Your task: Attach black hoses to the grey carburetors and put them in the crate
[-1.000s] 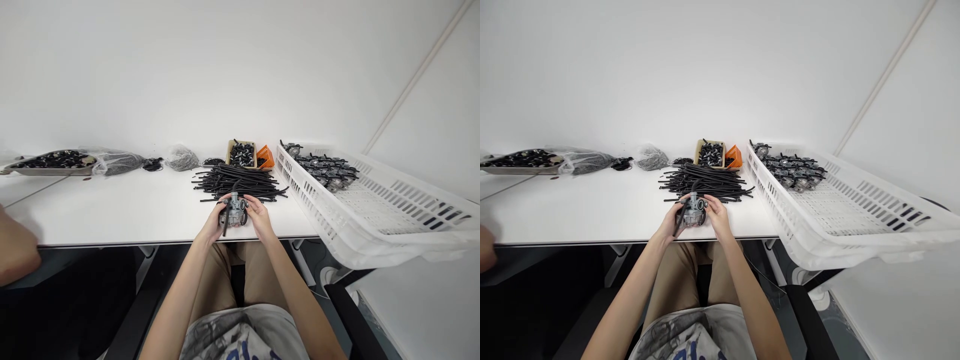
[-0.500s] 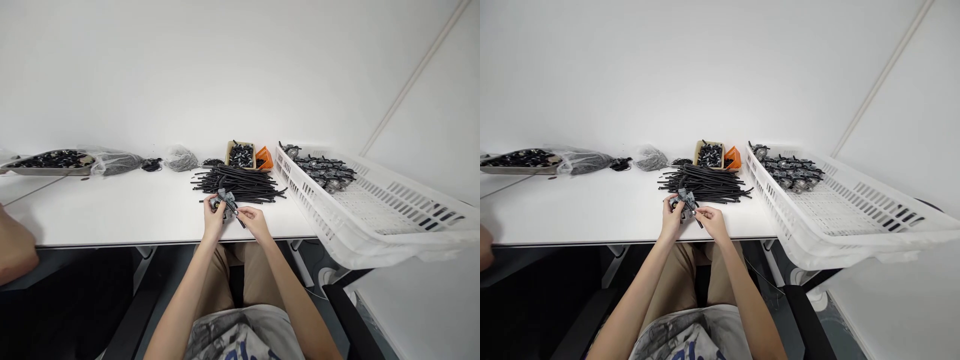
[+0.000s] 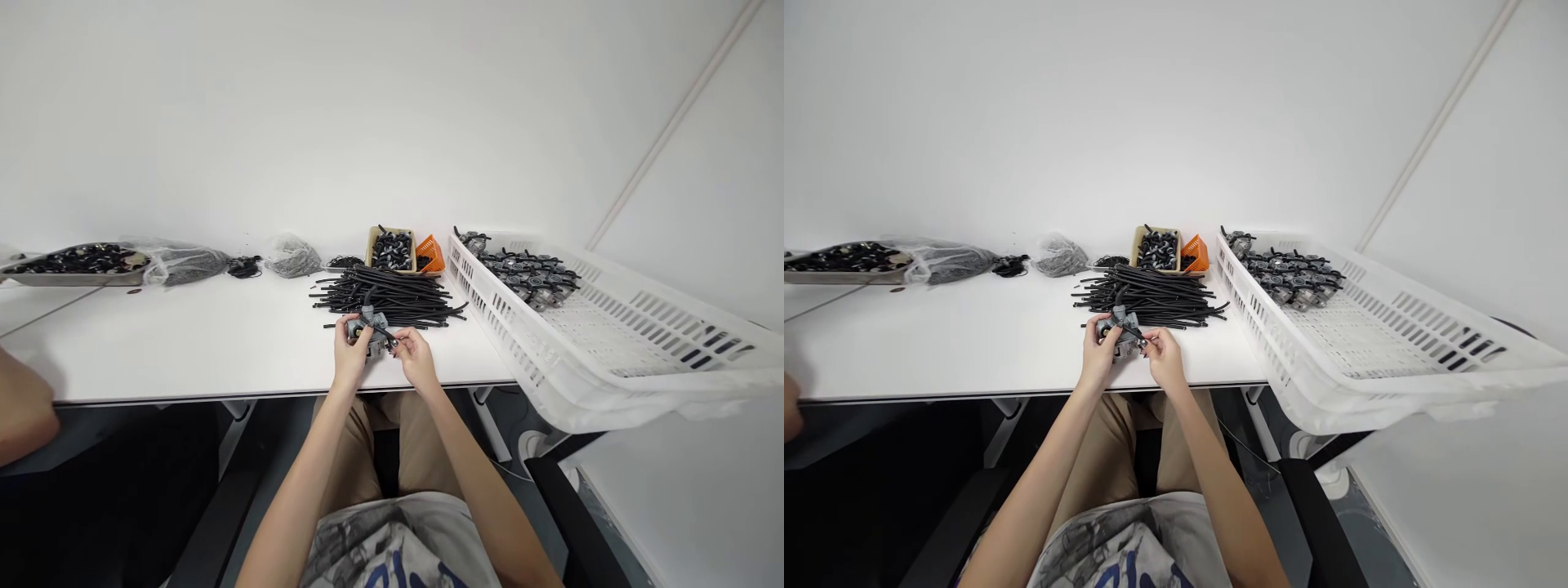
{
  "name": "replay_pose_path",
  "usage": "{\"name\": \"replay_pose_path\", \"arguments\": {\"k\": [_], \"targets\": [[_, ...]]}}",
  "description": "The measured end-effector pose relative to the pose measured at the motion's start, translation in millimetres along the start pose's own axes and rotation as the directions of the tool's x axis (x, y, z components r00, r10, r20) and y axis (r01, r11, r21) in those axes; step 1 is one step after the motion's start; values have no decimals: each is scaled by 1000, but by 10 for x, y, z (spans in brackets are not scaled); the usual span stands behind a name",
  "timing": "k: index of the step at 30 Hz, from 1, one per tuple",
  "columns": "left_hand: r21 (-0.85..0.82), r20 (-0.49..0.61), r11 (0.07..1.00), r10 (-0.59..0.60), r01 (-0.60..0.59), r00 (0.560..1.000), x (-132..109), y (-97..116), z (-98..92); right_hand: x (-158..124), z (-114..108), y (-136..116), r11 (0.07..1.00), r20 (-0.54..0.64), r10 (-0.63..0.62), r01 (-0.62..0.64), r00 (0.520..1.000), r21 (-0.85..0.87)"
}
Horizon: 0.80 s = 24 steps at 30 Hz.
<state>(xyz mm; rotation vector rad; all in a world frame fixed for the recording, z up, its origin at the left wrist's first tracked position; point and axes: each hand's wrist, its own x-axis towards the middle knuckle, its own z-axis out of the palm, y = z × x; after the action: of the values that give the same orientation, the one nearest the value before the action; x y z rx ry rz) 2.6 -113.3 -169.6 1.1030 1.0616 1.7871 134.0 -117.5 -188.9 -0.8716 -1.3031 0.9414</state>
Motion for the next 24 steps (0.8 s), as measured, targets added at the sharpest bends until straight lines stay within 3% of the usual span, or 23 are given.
{"name": "replay_pose_path", "arguments": {"k": [7, 13, 19, 24], "targets": [[-29, 18, 999, -22, 22, 1000, -9, 29, 5, -26, 15, -44, 996, -28, -77, 79, 997, 49], [-24, 12, 999, -34, 35, 999, -16, 42, 2, 17, 5, 4, 997, 25, 74, -75, 997, 23], [-31, 21, 998, -46, 46, 999, 6, 14, -25, 47, -11, 38, 993, -86, 89, -96, 992, -73], [-117, 63, 983, -135, 142, 989, 48, -13, -44, 66, -11, 56, 994, -155, 86, -96, 984, -58]]}}
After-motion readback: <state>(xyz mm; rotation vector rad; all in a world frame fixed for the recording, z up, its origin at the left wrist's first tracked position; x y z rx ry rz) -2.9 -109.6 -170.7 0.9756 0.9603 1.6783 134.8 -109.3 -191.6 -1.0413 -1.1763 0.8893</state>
